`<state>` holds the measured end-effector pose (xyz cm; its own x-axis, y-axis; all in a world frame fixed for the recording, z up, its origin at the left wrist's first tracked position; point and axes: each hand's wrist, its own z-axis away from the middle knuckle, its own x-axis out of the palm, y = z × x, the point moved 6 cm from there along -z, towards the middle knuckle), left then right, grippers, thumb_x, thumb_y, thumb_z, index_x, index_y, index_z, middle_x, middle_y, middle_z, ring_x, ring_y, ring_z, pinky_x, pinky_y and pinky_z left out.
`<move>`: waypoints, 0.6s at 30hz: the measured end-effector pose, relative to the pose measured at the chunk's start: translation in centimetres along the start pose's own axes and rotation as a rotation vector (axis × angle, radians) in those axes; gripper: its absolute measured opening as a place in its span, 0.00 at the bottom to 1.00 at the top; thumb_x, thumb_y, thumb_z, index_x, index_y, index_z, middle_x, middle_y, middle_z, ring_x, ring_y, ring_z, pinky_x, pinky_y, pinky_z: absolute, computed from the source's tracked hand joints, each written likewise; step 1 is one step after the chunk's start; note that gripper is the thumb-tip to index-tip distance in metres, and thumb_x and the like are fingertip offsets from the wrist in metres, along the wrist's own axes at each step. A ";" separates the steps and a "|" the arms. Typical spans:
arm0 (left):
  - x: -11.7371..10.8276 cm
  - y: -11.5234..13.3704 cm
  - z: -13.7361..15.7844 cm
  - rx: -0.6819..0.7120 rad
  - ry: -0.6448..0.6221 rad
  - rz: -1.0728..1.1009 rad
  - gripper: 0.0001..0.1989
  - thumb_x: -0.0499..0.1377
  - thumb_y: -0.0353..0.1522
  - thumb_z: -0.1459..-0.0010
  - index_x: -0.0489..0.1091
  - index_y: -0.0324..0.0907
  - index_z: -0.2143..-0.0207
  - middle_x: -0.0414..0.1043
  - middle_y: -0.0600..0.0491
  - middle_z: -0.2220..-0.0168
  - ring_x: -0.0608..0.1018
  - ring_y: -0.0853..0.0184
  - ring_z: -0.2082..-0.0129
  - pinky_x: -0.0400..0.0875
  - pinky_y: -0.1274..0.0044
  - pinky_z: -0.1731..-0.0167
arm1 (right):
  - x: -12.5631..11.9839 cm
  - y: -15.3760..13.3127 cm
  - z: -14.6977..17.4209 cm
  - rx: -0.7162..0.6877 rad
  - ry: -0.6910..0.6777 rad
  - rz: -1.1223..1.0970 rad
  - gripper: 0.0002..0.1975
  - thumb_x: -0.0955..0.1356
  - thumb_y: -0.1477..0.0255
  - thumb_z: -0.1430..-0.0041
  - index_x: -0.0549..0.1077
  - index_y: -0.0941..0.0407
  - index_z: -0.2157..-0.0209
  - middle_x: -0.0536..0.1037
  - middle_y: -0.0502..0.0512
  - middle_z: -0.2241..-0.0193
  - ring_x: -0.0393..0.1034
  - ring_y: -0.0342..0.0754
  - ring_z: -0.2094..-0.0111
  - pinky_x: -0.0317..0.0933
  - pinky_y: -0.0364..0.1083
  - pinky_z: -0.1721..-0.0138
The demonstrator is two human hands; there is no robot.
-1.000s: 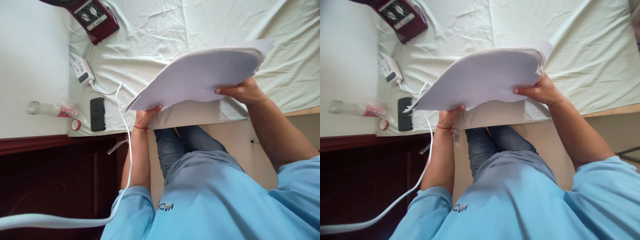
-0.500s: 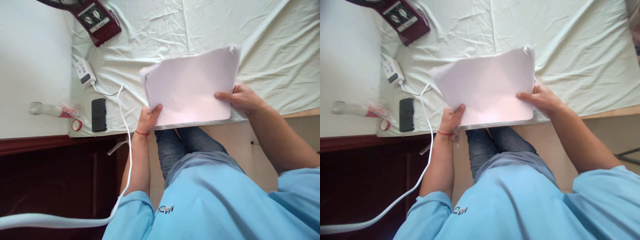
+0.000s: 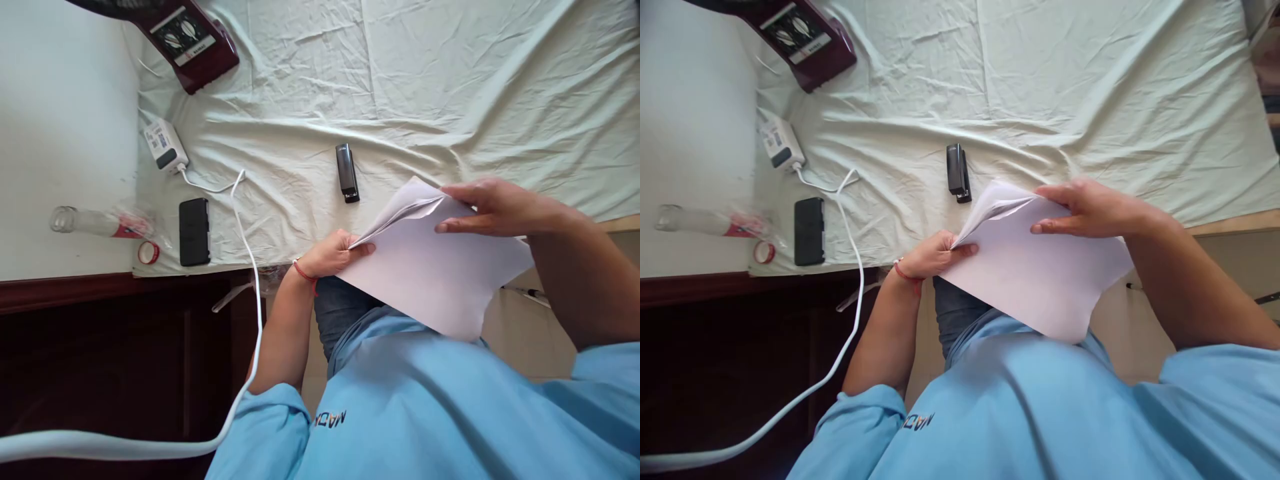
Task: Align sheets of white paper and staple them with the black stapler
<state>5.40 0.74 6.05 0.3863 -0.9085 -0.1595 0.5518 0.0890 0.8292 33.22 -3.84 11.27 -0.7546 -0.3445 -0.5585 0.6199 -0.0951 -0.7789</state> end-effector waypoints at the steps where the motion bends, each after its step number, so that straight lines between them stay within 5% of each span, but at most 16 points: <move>1: 0.1 0.1 -0.1 -0.002 -0.013 0.022 0.28 0.64 0.55 0.39 0.71 0.41 0.77 0.68 0.54 0.78 0.67 0.71 0.78 0.59 0.77 0.78 | 0.7 0.1 -0.2 0.040 -0.058 -0.006 0.22 0.77 0.45 0.43 0.84 0.50 0.63 0.81 0.49 0.72 0.78 0.52 0.67 0.69 0.46 0.67; 4: -0.5 -0.3 -0.1 -0.015 0.063 0.179 0.24 0.70 0.53 0.44 0.78 0.40 0.67 0.77 0.53 0.71 0.74 0.69 0.73 0.66 0.78 0.74 | 2.4 1.2 -0.5 0.247 -0.128 -0.166 0.24 0.74 0.45 0.37 0.81 0.53 0.69 0.82 0.54 0.74 0.78 0.53 0.71 0.69 0.47 0.72; 9: -4.2 -1.7 -0.2 0.042 0.525 0.215 0.19 0.71 0.42 0.48 0.77 0.39 0.59 0.76 0.57 0.75 0.72 0.71 0.78 0.66 0.77 0.75 | 3.8 3.9 -0.8 0.529 -0.019 -0.576 0.17 0.80 0.54 0.44 0.83 0.53 0.66 0.86 0.60 0.69 0.80 0.54 0.74 0.73 0.48 0.77; 12: -6.0 -2.3 -1.3 0.112 0.789 0.092 0.13 0.67 0.32 0.46 0.77 0.41 0.57 0.76 0.58 0.76 0.73 0.70 0.77 0.68 0.75 0.71 | 3.8 5.0 -1.7 0.613 0.096 -0.712 0.12 0.81 0.62 0.49 0.82 0.53 0.69 0.85 0.60 0.71 0.79 0.54 0.75 0.74 0.48 0.79; 14: -6.8 -2.8 -2.2 0.127 0.958 0.011 0.18 0.66 0.25 0.49 0.76 0.42 0.54 0.80 0.57 0.72 0.77 0.68 0.73 0.71 0.74 0.66 | 3.6 5.0 -2.3 0.637 0.155 -0.760 0.09 0.81 0.67 0.49 0.81 0.53 0.70 0.85 0.59 0.72 0.78 0.53 0.76 0.74 0.48 0.79; 18: -7.2 -3.8 -3.1 0.140 1.177 -0.088 0.20 0.66 0.25 0.45 0.74 0.43 0.49 0.78 0.59 0.70 0.77 0.68 0.72 0.72 0.73 0.62 | 3.1 3.4 -2.7 0.657 0.232 -0.809 0.07 0.80 0.74 0.46 0.79 0.54 0.71 0.83 0.59 0.74 0.76 0.50 0.78 0.74 0.46 0.79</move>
<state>2.82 8.18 2.34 0.8332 0.0307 -0.5521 0.5528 -0.0665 0.8306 32.36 -2.67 6.12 -0.9732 0.2265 -0.0388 -0.1418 -0.7246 -0.6745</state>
